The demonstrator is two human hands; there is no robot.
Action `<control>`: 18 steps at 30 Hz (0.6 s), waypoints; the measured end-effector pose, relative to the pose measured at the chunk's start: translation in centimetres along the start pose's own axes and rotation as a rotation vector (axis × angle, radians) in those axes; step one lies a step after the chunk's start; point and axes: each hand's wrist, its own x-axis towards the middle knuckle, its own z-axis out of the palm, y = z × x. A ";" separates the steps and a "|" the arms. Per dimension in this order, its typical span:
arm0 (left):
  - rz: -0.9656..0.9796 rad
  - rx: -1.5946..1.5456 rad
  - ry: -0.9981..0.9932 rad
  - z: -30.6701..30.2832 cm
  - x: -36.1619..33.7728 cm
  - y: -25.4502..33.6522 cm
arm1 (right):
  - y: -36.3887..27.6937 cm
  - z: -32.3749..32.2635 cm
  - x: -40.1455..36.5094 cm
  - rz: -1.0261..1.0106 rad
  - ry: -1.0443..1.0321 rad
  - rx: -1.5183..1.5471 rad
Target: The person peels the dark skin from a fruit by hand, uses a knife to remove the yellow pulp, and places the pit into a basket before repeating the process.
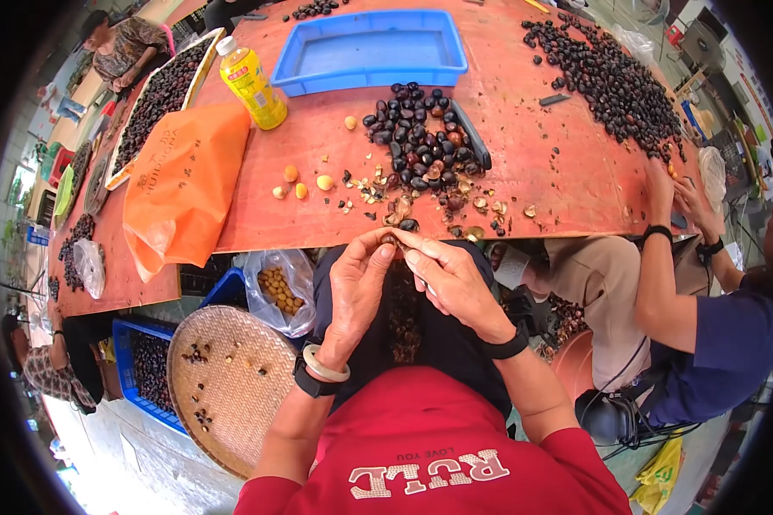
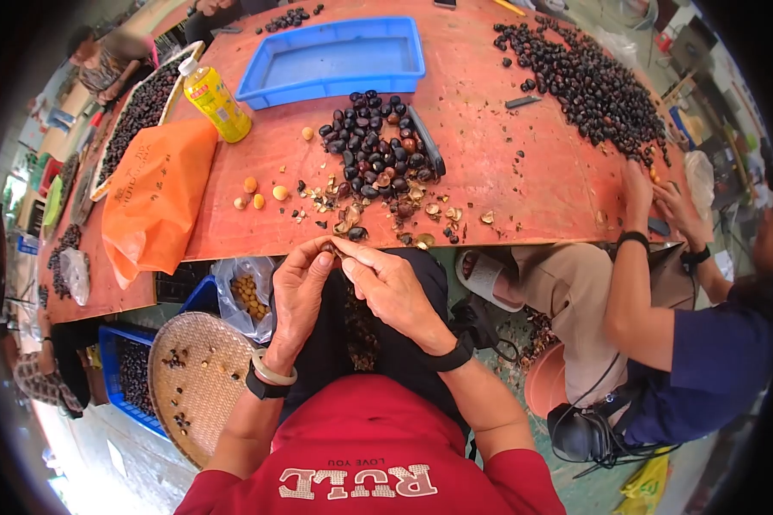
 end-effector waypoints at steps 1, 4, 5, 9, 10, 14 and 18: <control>-0.017 -0.004 0.016 0.2 0.0 0.0 | -0.1 0.1 0.2 -0.004 0.012 0.022; -0.046 -0.095 0.051 -0.2 0.5 0.0 | -0.1 0.2 0.8 -0.003 -0.004 0.039; -0.056 -0.056 0.060 -0.4 0.7 0.0 | -0.2 0.1 1.0 0.024 -0.044 0.090; 0.022 0.104 0.051 -0.9 1.8 0.6 | -0.8 0.1 1.5 0.056 -0.058 0.105; 0.044 0.187 0.032 -1.0 2.1 0.4 | -0.6 0.1 1.8 0.052 -0.062 0.104; 0.070 0.151 0.047 -1.1 2.6 -0.2 | 0.0 0.4 2.4 0.049 -0.038 0.229; 0.096 0.145 0.096 -0.7 2.5 -0.4 | -0.1 0.7 2.9 0.116 -0.064 0.410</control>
